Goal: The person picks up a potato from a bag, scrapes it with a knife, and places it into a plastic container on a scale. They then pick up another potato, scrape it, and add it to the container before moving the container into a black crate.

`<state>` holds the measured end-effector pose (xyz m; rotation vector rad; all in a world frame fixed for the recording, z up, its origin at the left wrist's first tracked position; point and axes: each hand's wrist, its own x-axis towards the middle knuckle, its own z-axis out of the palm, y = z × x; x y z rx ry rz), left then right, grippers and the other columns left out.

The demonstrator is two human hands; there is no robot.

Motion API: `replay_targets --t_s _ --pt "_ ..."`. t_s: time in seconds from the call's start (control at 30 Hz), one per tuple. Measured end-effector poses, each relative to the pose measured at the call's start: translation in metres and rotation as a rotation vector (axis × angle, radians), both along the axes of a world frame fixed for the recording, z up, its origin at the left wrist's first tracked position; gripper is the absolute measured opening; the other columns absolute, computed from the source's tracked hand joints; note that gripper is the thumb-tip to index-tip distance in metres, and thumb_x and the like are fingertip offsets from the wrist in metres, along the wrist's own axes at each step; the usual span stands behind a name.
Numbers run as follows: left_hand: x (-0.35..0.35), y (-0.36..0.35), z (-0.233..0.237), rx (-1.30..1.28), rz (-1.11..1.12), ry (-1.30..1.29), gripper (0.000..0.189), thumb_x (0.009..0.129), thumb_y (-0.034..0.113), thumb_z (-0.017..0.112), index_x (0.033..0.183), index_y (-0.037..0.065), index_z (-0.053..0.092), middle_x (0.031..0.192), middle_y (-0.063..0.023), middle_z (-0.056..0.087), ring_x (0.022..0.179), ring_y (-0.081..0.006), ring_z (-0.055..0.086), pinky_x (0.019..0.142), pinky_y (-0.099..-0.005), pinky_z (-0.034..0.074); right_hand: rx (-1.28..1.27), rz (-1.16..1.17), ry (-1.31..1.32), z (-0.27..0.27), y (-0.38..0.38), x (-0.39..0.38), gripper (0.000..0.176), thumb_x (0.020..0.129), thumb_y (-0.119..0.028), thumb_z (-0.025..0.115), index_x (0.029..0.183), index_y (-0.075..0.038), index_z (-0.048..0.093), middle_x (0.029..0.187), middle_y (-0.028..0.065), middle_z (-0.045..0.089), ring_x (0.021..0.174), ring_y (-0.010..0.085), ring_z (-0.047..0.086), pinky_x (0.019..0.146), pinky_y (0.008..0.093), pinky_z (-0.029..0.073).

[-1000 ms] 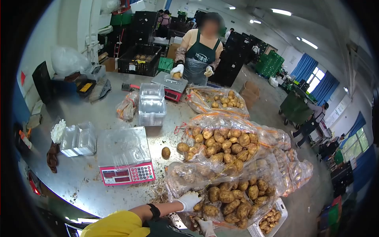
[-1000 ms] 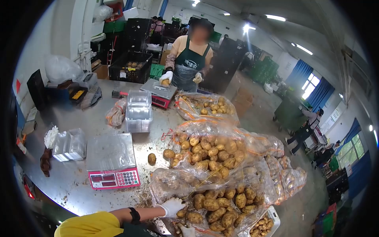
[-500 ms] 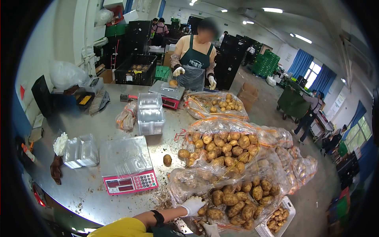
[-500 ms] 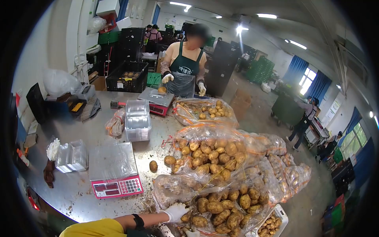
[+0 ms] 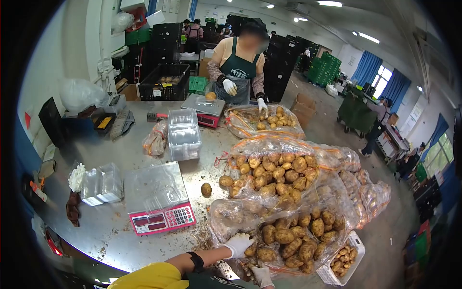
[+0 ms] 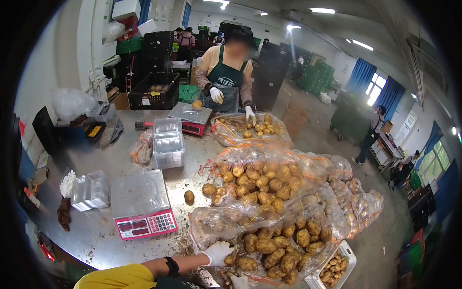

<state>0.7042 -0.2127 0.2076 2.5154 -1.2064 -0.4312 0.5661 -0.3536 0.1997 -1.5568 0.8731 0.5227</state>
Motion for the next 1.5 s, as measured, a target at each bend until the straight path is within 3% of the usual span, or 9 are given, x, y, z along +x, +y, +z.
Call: replay_targets --t_s 0.3,0.63,0.73,1.17,1.3,1.4,1.47,1.5 --pt "-0.001 -0.001 0.008 0.06 -0.025 -0.019 0.064 0.069 0.015 0.068 0.128 0.005 0.047 0.106 -0.02 0.055 0.104 -0.0345 0.054 0.088 -0.0422 0.045 0.002 -0.003 0.016 0.003 0.002 -0.003 0.016 0.086 -0.025 0.063 0.095 -0.012 0.06 0.055 0.004 0.059 0.034 0.0128 0.043 0.029 0.03 0.029" --pt "-0.001 -0.004 -0.001 0.019 -0.019 -0.032 0.061 0.069 0.019 0.069 0.125 0.005 0.05 0.108 -0.019 0.055 0.104 -0.036 0.053 0.089 -0.0434 0.043 0.049 -0.062 0.0 0.001 0.0 -0.005 0.015 0.086 -0.024 0.063 0.097 -0.013 0.062 0.056 0.0028 0.059 0.035 0.012 0.043 0.03 0.0292 0.028" --pt "-0.001 -0.003 -0.004 0.039 -0.056 -0.075 0.071 0.072 0.023 0.066 0.136 0.007 0.041 0.102 -0.0208 0.055 0.098 -0.0356 0.055 0.086 -0.0424 0.045 0.056 -0.053 -0.012 -0.002 -0.001 -0.004 0.015 0.086 -0.024 0.063 0.097 -0.013 0.062 0.056 0.0028 0.059 0.035 0.012 0.043 0.03 0.0291 0.028" --pt "-0.003 -0.005 -0.006 0.048 -0.029 -0.094 0.066 0.069 0.033 0.072 0.125 0.007 0.051 0.102 -0.02 0.055 0.099 -0.0359 0.055 0.083 -0.0432 0.047 0.062 -0.047 -0.043 0.004 0.001 -0.01 0.014 0.086 -0.023 0.063 0.096 -0.013 0.063 0.056 0.0028 0.059 0.034 0.0119 0.043 0.03 0.0287 0.028" --pt "-0.001 -0.006 -0.01 0.086 -0.039 -0.112 0.073 0.068 0.039 0.073 0.13 0.009 0.047 0.103 -0.0207 0.055 0.099 -0.0362 0.055 0.084 -0.0435 0.046 0.074 -0.037 -0.082 0.005 0.001 -0.015 0.013 0.086 -0.022 0.063 0.095 -0.013 0.063 0.056 0.0028 0.059 0.034 0.0119 0.043 0.03 0.0285 0.027" --pt "-0.005 -0.004 -0.01 0.042 -0.015 -0.096 0.076 0.069 0.039 0.073 0.133 0.011 0.046 0.104 -0.0219 0.055 0.1 -0.0376 0.054 0.085 -0.0442 0.046 0.127 -0.026 -0.103 -0.029 -0.008 -0.017 0.013 0.085 -0.022 0.064 0.093 -0.012 0.064 0.057 0.0026 0.06 0.034 0.0119 0.042 0.029 0.0282 0.026" --pt "-0.005 -0.003 0.0 -0.045 0.006 -0.088 0.072 0.069 0.034 0.072 0.133 0.012 0.046 0.104 -0.0223 0.056 0.101 -0.0384 0.054 0.085 -0.044 0.046 0.044 0.012 -0.091 0.006 -0.004 -0.014 0.018 0.083 -0.023 0.066 0.094 -0.011 0.063 0.057 0.0027 0.06 0.032 0.0121 0.041 0.028 0.0293 0.026" --pt "-0.006 -0.003 0.007 -0.073 0.044 -0.03 0.079 0.067 0.037 0.074 0.136 0.014 0.043 0.106 -0.0224 0.055 0.103 -0.0389 0.053 0.088 -0.0437 0.044 0.034 0.004 -0.122 0.014 -0.006 -0.014 0.02 0.082 -0.021 0.067 0.097 -0.009 0.063 0.057 0.0033 0.06 0.035 0.0117 0.044 0.032 0.0284 0.031"
